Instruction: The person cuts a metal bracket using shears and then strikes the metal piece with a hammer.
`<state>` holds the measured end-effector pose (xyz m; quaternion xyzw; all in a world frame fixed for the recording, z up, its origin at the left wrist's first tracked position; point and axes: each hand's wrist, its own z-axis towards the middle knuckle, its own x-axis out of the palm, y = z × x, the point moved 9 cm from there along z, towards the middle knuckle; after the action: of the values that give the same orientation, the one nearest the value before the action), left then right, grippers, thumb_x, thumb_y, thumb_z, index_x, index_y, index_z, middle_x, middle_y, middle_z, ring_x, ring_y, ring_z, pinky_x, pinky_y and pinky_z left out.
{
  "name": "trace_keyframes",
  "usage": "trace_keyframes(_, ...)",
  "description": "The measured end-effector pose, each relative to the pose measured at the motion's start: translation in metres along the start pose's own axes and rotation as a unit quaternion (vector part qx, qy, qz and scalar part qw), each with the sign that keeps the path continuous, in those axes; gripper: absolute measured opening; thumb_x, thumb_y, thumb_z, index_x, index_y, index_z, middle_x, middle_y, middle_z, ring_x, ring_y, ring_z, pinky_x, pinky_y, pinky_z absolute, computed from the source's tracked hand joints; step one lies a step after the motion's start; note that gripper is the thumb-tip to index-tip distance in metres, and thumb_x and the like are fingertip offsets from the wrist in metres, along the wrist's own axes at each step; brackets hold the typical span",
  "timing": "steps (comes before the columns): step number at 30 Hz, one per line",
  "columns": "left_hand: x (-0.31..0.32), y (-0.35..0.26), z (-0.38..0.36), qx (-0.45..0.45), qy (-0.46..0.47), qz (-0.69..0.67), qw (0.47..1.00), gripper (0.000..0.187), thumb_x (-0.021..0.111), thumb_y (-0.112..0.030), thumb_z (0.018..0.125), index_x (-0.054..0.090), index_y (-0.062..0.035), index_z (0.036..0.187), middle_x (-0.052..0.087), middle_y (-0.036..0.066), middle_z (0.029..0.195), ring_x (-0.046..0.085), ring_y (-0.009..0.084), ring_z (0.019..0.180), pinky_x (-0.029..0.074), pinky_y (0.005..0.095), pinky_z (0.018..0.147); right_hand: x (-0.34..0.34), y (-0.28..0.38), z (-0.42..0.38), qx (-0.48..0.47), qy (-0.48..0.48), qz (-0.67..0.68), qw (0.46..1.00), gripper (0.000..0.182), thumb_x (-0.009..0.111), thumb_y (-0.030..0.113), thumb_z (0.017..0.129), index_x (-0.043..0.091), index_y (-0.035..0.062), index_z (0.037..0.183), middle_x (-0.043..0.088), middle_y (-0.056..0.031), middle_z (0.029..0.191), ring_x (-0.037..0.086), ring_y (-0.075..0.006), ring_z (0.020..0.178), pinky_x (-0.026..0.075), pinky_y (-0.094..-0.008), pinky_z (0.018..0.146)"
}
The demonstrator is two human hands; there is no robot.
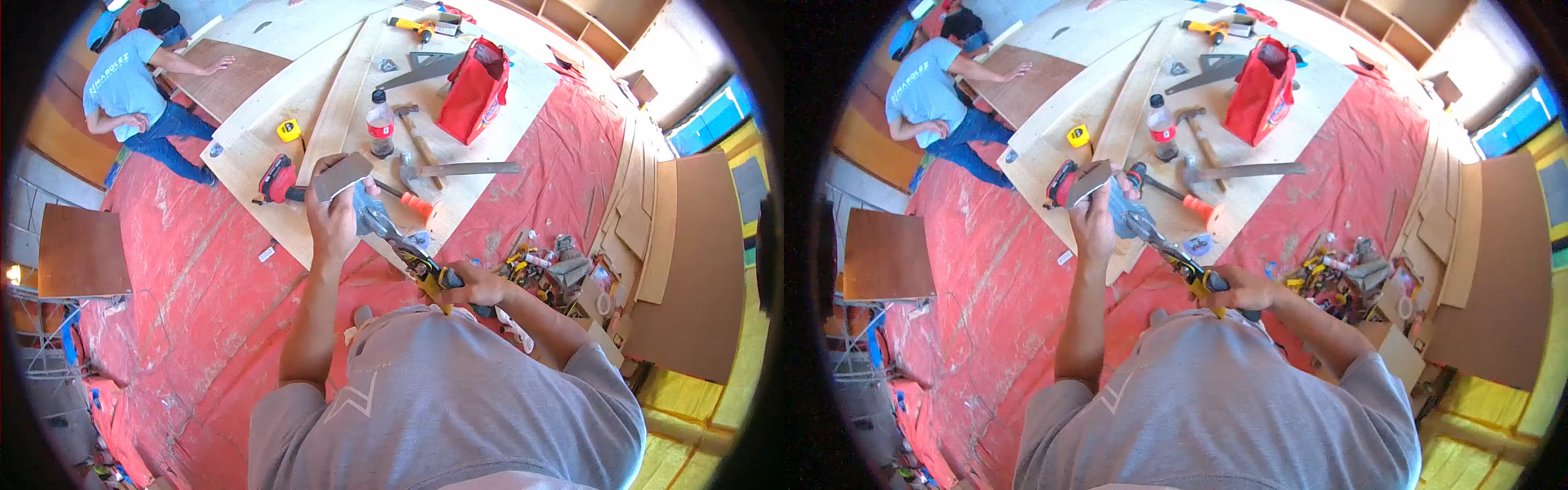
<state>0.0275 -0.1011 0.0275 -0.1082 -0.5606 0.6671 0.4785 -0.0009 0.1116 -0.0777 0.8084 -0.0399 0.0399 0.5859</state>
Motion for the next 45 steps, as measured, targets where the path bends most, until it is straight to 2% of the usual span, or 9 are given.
trace_keyframes(5, -0.002, 0.0, 0.005, 0.105, 0.008, 0.102, 0.989, 0.014, 0.049, -0.003, 0.096, 0.047, 0.0025, 0.108, 0.059, 0.01, 0.087, 0.06, 0.0175, 0.074, 0.052, 0.0308, 0.07, 0.002, -0.001, -0.001, 0.012, -0.019, 0.073, 0.997, 0.039, 0.066, 0.017, 0.085, 0.055, -0.0002, 0.118, 0.063, -0.0078, 0.096, 0.062, -0.0153, 0.084, 0.05, -0.0309, 0.075)
trace_keyframes(8, 0.0, 0.003, 0.011, 0.065, -0.029, -0.034, 0.997, 0.012, 0.048, -0.003, 0.096, 0.048, 0.0025, 0.106, 0.058, 0.009, 0.087, 0.06, 0.0172, 0.075, 0.052, 0.0312, 0.071, -0.006, 0.005, 0.0, 0.047, -0.081, 0.007, 0.996, 0.044, 0.067, 0.014, 0.083, 0.057, -0.002, 0.122, 0.065, -0.0065, 0.095, 0.062, -0.0159, 0.089, 0.049, -0.0305, 0.079)
trace_keyframes(11, 0.0, 0.011, 0.013, 0.006, -0.013, -0.008, 1.0, 0.012, 0.045, -0.011, 0.1, 0.048, -0.0005, 0.105, 0.056, 0.01, 0.087, 0.057, 0.0183, 0.077, 0.052, 0.0372, 0.076, -0.023, -0.006, 0.004, 0.023, -0.115, -0.113, 0.987, 0.045, 0.066, 0.013, 0.083, 0.056, -0.0023, 0.124, 0.065, -0.0064, 0.094, 0.062, -0.0163, 0.088, 0.049, -0.0312, 0.081)
trace_keyframes(17, 0.01, 0.004, 0.009, 0.046, 0.011, 0.026, 0.999, 0.015, 0.045, -0.016, 0.102, 0.047, -0.0023, 0.107, 0.055, 0.01, 0.087, 0.056, 0.0186, 0.077, 0.052, 0.04, 0.078, -0.012, -0.002, 0.002, -0.029, -0.048, 0.008, 0.998, 0.038, 0.067, 0.019, 0.081, 0.057, 0.001, 0.113, 0.063, -0.008, 0.086, 0.06, -0.0174, 0.079, 0.05, -0.0347, 0.072)
trace_keyframes(20, 0.008, 0.002, 0.009, 0.052, 0.005, -0.017, 0.998, 0.012, 0.046, -0.008, 0.099, 0.048, 0.0008, 0.106, 0.056, 0.01, 0.085, 0.058, 0.0181, 0.076, 0.053, 0.0362, 0.075, -0.028, 0.004, -0.002, -0.034, -0.118, -0.189, 0.974, 0.038, 0.067, 0.021, 0.08, 0.058, 0.0013, 0.111, 0.063, -0.0095, 0.084, 0.059, -0.0171, 0.078, 0.049, -0.0344, 0.071)
trace_keyframes(28, 0.006, 0.011, 0.009, 0.025, 0.02, -0.011, 0.999, 0.012, 0.046, -0.007, 0.099, 0.048, 0.0021, 0.106, 0.057, 0.011, 0.084, 0.058, 0.0181, 0.075, 0.053, 0.0348, 0.073, -0.035, 0.033, -0.012, 0.046, -0.1, -0.255, 0.961, 0.038, 0.064, 0.018, 0.077, 0.059, 0.0004, 0.11, 0.06, -0.006, 0.079, 0.057, -0.0173, 0.075, 0.045, -0.0344, 0.069)
trace_keyframes(32, 0.005, 0.01, 0.006, 0.039, 0.019, 0.003, 0.999, 0.011, 0.046, -0.007, 0.099, 0.048, 0.0014, 0.106, 0.057, 0.011, 0.083, 0.058, 0.0182, 0.075, 0.053, 0.0354, 0.071, -0.034, 0.028, -0.016, 0.082, -0.104, -0.259, 0.957, 0.04, 0.065, 0.018, 0.075, 0.059, 0.0008, 0.111, 0.062, -0.0061, 0.082, 0.059, -0.0162, 0.078, 0.046, -0.0325, 0.07)
trace_keyframes(38, 0.011, 0.003, 0.004, 0.026, 0.014, -0.044, 0.999, 0.011, 0.046, -0.008, 0.099, 0.048, 0.0015, 0.105, 0.057, 0.011, 0.083, 0.058, 0.0188, 0.073, 0.053, 0.0354, 0.07, -0.026, 0.006, -0.009, 0.01, -0.047, -0.075, 0.996, 0.037, 0.07, 0.013, 0.077, 0.06, -0.0002, 0.11, 0.064, -0.0054, 0.094, 0.06, -0.0142, 0.087, 0.047, -0.029, 0.079)
trace_keyframes(45, 0.015, 0.01, 0.006, 0.037, 0.025, 0.056, 0.997, 0.014, 0.047, -0.011, 0.1, 0.048, 0.0014, 0.106, 0.058, 0.009, 0.082, 0.061, 0.0171, 0.071, 0.054, 0.0338, 0.07, -0.028, 0.0, -0.008, -0.009, -0.056, -0.109, 0.992, 0.037, 0.069, 0.013, 0.08, 0.059, -0.0001, 0.113, 0.064, -0.0055, 0.096, 0.059, -0.0143, 0.09, 0.046, -0.0301, 0.081)
